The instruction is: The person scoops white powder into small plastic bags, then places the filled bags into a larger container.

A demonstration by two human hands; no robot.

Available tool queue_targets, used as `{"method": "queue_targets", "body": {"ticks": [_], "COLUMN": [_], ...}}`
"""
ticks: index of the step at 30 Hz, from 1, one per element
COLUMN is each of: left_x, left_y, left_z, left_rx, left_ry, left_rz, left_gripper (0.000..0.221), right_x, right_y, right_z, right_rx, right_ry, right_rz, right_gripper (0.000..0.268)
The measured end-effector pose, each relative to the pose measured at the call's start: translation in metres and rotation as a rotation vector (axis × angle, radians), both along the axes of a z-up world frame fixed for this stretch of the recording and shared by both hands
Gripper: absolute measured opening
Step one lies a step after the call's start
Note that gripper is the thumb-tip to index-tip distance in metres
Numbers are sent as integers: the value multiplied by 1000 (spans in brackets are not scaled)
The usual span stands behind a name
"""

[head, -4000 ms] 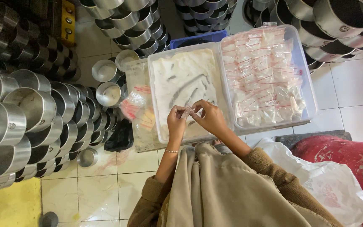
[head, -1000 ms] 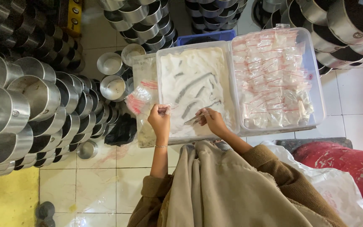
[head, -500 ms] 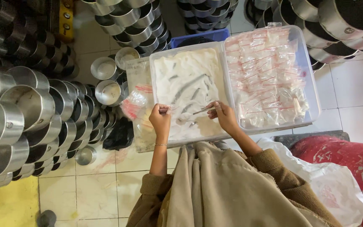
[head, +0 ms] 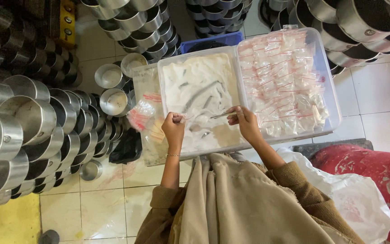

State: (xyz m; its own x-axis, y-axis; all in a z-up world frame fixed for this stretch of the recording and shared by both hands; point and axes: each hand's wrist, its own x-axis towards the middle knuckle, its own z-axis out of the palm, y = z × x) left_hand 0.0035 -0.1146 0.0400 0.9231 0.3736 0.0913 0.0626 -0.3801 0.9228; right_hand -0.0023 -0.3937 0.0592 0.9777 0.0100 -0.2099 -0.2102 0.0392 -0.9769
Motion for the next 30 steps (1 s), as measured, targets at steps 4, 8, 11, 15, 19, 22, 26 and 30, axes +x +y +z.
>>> {"method": "queue_targets", "body": {"ticks": [4, 8, 11, 15, 19, 22, 26, 30], "left_x": [0, -1, -3, -6, -10, -11, -16, -22], "left_y": [2, -2, -6, -10, -14, -19, -26, -33], "left_z": [-6, -2, 2, -2, -1, 4, 13, 32], "left_rx": [-37, -61, -37, -43, -47, -71, -55, 93], "left_ry": [-18, -7, -6, -62, -57, -54, -71, -152], "left_rz": [-21, 5, 28, 52, 86, 92, 86, 45], "left_gripper": [14, 14, 14, 17, 17, 15, 15, 15], "right_x": [-3, -3, -2, -4, -9, -8, -10, -11], "right_y": [3, 11, 18, 25, 32, 36, 39, 42], "right_z": [24, 38, 37, 38, 44, 47, 58, 72], "right_rx": [8, 3, -9, -33, -79, -69, -101, -106], "right_ry": [11, -43, -87, -87, -115, -127, -124, -137], "right_rz": [-12, 7, 11, 14, 11, 14, 5, 0], "right_gripper": [41, 38, 34, 32, 30, 26, 25, 24]}}
